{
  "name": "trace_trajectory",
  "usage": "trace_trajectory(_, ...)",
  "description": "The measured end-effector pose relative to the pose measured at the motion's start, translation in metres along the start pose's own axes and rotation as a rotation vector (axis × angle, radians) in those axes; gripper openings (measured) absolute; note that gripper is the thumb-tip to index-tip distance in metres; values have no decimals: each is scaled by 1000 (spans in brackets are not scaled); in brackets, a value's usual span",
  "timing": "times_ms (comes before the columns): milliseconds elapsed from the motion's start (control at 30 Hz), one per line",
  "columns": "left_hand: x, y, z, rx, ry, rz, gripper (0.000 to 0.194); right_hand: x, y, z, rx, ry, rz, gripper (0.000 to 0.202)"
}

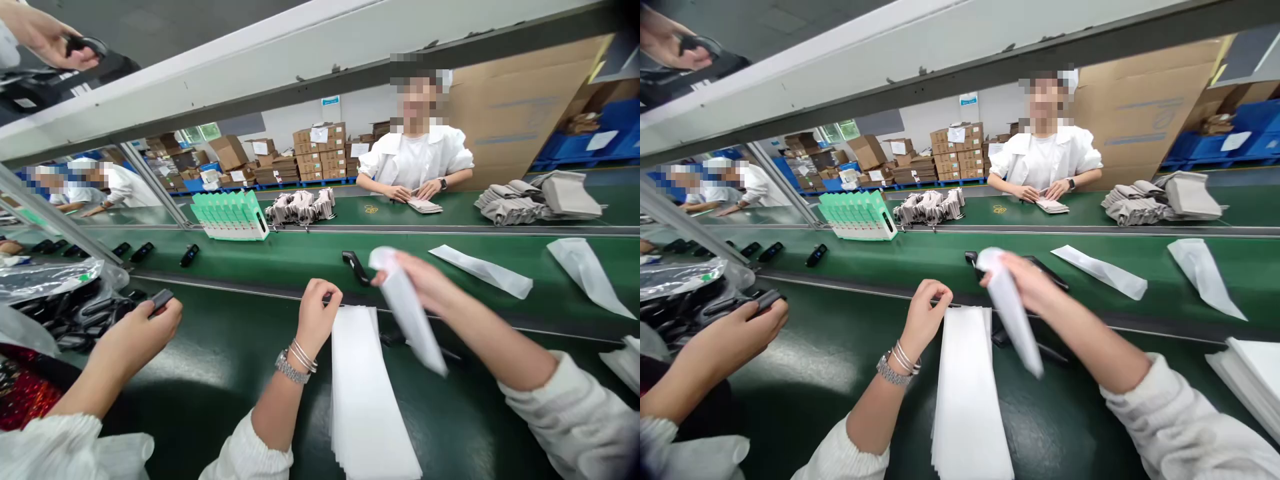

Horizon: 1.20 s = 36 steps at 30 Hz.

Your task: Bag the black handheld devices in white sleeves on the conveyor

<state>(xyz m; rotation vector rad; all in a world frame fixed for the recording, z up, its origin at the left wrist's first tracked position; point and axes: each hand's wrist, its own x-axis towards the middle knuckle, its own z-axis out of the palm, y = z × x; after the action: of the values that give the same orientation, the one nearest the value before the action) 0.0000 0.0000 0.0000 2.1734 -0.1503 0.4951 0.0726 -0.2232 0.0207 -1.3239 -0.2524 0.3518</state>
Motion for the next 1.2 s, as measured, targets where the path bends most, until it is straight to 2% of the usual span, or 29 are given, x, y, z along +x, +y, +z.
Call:
trace_trajectory(33, 0, -6, -1, 63, -33, -35, 9, 7, -12, -23, -140, 136, -105, 36)
trace_trajectory(67, -1, -11, -1, 125, -71, -72, 8, 15, -21, -48, -353, 277, -200, 30)
trace_trajectory(100, -2, -16, -1, 181, -111, -107, 12, 23, -28, -72, -641, 358, -267, 25)
trace_trajectory(167, -5, -23, 1, 264, -192, -140, 26, 35, -29, -115, -1172, 449, -292, 27)
trace_trajectory(233, -7, -27, 4, 305, -243, -114, 23, 41, -14, -143, -1530, 479, -319, 23)
trace_trajectory(300, -8, -28, 9, 322, -241, -70, 10, 42, 9, -158, -1713, 464, -277, 23)
trace_trajectory(400, -8, -27, 13, 342, -194, -27, 21, 42, 42, -163, -1679, 401, -13, 40)
trace_trajectory(467, -7, -25, 13, 354, -182, 0, 25, 44, 52, -157, -1515, 416, 65, 42)
trace_trajectory(533, -7, -23, 10, 354, -187, 32, 23, 45, 49, -140, -1211, 466, -11, 51)
trace_trajectory(600, -8, -18, 7, 344, -202, 74, 20, 42, 37, -112, -778, 451, -137, 65)
trace_trajectory(667, -8, -13, 4, 331, -198, 121, 16, 35, 23, -76, -388, 348, -241, 79)
trace_trajectory(733, -8, -7, 3, 308, -174, 160, 11, 25, 12, -38, -227, 266, -314, 84)
trace_trajectory(800, -9, 0, 2, 263, -150, 179, 10, 18, 7, -8, -169, 222, -358, 83)
trace_trajectory(867, -9, 8, 2, 191, -143, 182, 7, 13, 9, 11, -150, 169, -365, 78)
trace_trajectory(967, -10, 22, 3, 37, -136, 170, 5, 7, 18, 25, -144, 58, -309, 72)
trace_trajectory(1100, -9, 34, 3, -158, -43, 110, 5, -7, 33, 40, -272, -126, -219, 37)
trace_trajectory(1200, -9, 36, 1, -199, 39, 80, 5, -16, 41, 49, -320, -235, -138, 35)
